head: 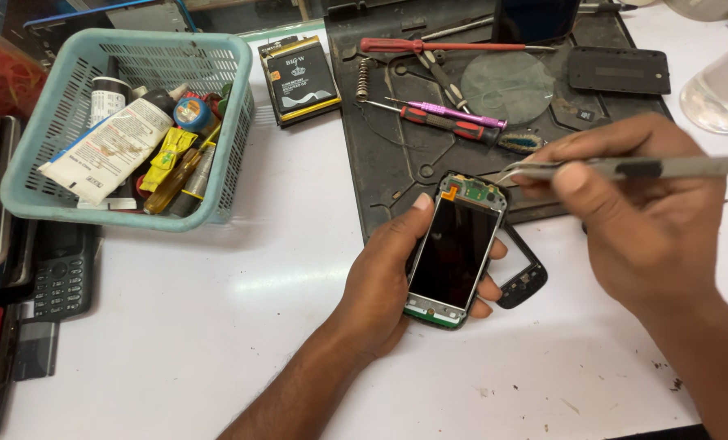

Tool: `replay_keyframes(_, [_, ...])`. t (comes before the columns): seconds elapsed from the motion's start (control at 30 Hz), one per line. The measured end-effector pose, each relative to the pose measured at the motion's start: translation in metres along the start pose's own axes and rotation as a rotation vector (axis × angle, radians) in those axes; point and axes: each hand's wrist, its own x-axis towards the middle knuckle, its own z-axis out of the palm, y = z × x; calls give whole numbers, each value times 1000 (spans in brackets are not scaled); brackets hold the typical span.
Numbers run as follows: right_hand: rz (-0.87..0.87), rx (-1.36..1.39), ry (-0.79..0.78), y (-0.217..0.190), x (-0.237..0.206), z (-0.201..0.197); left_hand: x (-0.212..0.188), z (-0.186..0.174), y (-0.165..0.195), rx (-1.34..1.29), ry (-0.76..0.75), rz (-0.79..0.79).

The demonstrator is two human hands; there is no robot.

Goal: The person disassembles a mobile phone using tweezers and a plastic pry tool, removes the front bezel and screen assembly, cleans the edges with a brush, and reassembles the phone by aligning and snapping the bezel back into place.

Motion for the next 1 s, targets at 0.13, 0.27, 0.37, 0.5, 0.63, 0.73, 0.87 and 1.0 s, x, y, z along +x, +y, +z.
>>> replay_keyframes(0.13, [-139,-213,-98,1,-2,2,0,-1,0,45,-14,-33])
replay_keyframes(0.27, [-61,-115,-118,8,-3,-1,1,0,-3,64,-46,-34])
replay_keyframes(0.37, [-2,-45,-120,11,-4,-5,2,0,-6,58,-71,-24])
replay_keyframes(0.5, [15,-18,-124,13,-4,-7,1,0,-5,36,-103,-8])
replay_keyframes(0.63, [6,-33,-137,14,-4,-7,0,1,-3,78,-75,-36])
replay_keyframes(0.73, [35,-26,-132,15,-4,-9,0,3,-2,111,-57,-37])
replay_keyframes(0.87, [132,104,-125,19,-2,-12,1,2,-2,84,-94,-29])
replay_keyframes(1.0, [160,173,-146,21,0,-14,2,2,-3,11,-101,-49])
